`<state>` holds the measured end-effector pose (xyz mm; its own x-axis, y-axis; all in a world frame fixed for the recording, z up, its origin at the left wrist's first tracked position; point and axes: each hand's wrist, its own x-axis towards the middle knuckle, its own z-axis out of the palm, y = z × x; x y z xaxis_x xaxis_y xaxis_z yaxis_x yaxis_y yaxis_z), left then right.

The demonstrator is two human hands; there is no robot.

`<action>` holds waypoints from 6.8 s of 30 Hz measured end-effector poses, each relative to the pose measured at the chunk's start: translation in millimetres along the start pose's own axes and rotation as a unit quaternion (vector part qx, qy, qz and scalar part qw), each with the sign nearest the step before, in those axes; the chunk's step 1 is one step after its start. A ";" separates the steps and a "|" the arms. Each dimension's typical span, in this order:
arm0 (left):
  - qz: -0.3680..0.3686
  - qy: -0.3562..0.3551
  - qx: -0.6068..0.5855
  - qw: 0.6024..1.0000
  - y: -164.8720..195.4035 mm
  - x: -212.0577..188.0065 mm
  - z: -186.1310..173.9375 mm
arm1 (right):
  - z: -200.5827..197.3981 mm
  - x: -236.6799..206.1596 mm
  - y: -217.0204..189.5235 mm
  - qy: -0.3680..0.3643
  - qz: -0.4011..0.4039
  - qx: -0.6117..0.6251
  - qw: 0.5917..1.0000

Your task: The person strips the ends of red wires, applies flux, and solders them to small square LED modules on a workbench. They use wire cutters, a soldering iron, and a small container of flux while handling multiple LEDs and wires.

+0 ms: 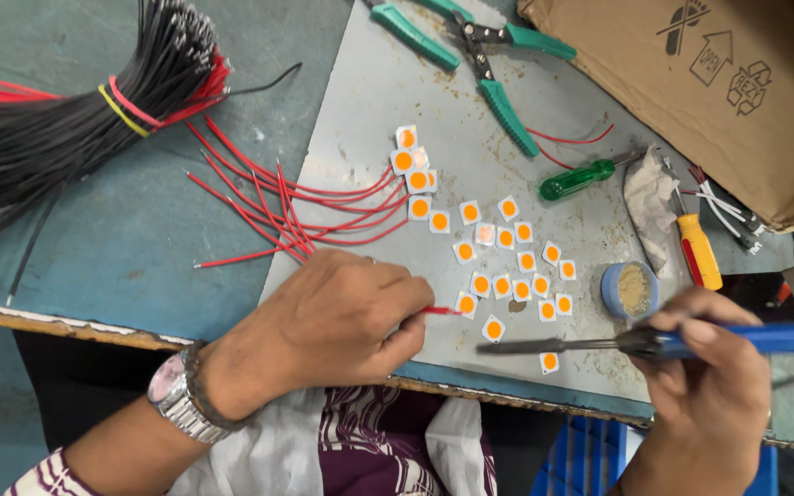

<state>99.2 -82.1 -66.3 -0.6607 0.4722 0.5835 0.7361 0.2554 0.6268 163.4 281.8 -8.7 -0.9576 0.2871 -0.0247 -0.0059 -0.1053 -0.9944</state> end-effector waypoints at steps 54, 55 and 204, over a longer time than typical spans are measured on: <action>-0.031 -0.055 -0.084 0.994 9.8 13.1 -3.7 | 121.2 -8.8 61.3 -0.249 -0.251 -0.311 0.882; -0.026 -0.055 -0.081 0.995 10.3 13.9 -3.3 | 120.6 -8.0 60.2 -0.241 -0.279 -0.334 0.868; -0.098 -0.009 -0.058 0.993 -2.4 8.6 5.5 | 54.3 -45.2 62.1 -0.094 -0.211 -0.284 0.930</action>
<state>92.6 -74.0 -65.6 -0.7865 0.4385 0.4350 0.5705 0.2457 0.7837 190.7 210.6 -63.8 -0.9385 0.0107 0.3452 -0.2907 0.5149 -0.8064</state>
